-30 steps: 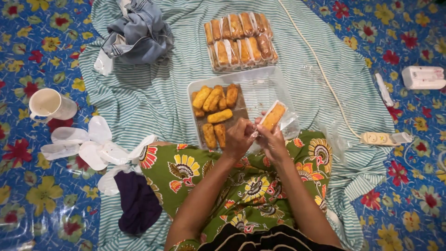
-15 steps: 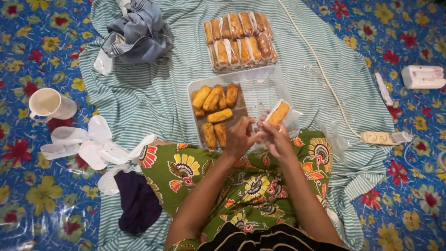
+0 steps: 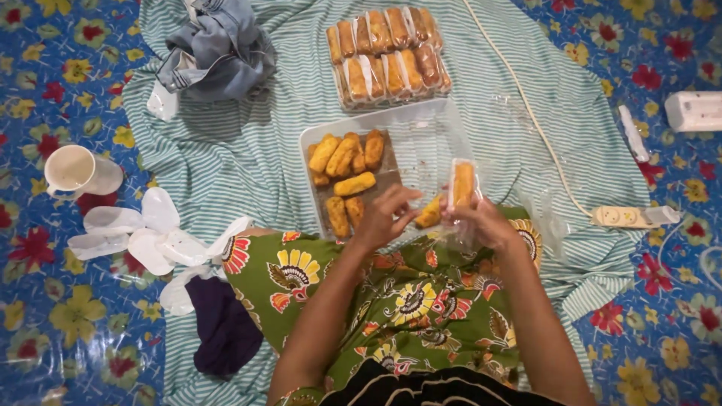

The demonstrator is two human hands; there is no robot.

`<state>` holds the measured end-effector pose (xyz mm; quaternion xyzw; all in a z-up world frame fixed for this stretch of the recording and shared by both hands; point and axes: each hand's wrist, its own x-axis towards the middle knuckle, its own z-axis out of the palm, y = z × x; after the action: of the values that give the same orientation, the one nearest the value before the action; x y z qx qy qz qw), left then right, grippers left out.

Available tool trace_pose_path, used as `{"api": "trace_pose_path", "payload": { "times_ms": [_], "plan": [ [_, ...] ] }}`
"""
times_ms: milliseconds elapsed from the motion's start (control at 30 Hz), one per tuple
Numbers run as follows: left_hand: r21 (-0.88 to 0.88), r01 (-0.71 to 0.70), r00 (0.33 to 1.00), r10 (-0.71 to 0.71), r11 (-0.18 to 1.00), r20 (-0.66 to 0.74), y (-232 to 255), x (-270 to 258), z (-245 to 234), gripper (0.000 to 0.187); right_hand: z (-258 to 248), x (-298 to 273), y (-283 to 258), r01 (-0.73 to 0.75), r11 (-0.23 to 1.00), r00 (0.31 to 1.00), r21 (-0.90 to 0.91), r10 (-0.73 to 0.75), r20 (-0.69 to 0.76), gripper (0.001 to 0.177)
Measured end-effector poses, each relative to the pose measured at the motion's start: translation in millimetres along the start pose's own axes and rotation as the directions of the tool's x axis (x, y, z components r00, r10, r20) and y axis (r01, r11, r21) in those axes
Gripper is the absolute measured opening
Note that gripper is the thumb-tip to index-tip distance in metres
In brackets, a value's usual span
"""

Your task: Wrapping fried food items in plastic sheets and organizing them in a tray.

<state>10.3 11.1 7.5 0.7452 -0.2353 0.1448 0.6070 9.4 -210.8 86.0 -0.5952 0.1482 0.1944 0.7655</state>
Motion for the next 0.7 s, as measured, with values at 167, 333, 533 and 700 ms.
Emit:
{"api": "trace_pose_path", "payload": {
  "times_ms": [167, 333, 533, 700],
  "plan": [
    [-0.224, 0.292, 0.953, -0.301, 0.930, -0.009, -24.3, -0.5, 8.7, 0.037, 9.7, -13.1, -34.5, -0.143, 0.892, 0.959, -0.428, 0.233, 0.164, 0.050],
    [-0.345, 0.420, 0.906, -0.413, 0.839, 0.096, -25.0, -6.7, 15.2, 0.044, -2.2, 1.0, -27.7, -0.086, 0.764, 0.879, -0.639, 0.360, 0.312, 0.038],
    [-0.422, 0.637, 0.770, -0.516, 0.644, 0.375, -10.3, -2.2, 8.2, 0.037, -31.8, 26.3, 10.8, 0.086, 0.656, 0.762, -0.750, 0.441, 0.474, 0.065],
    [-0.474, 0.649, 0.760, -0.529, 0.595, 0.377, -20.4, -7.0, 12.6, 0.020, -30.5, 33.9, 7.8, 0.122, 0.643, 0.729, -0.756, 0.459, 0.508, 0.076]
  ]
}}
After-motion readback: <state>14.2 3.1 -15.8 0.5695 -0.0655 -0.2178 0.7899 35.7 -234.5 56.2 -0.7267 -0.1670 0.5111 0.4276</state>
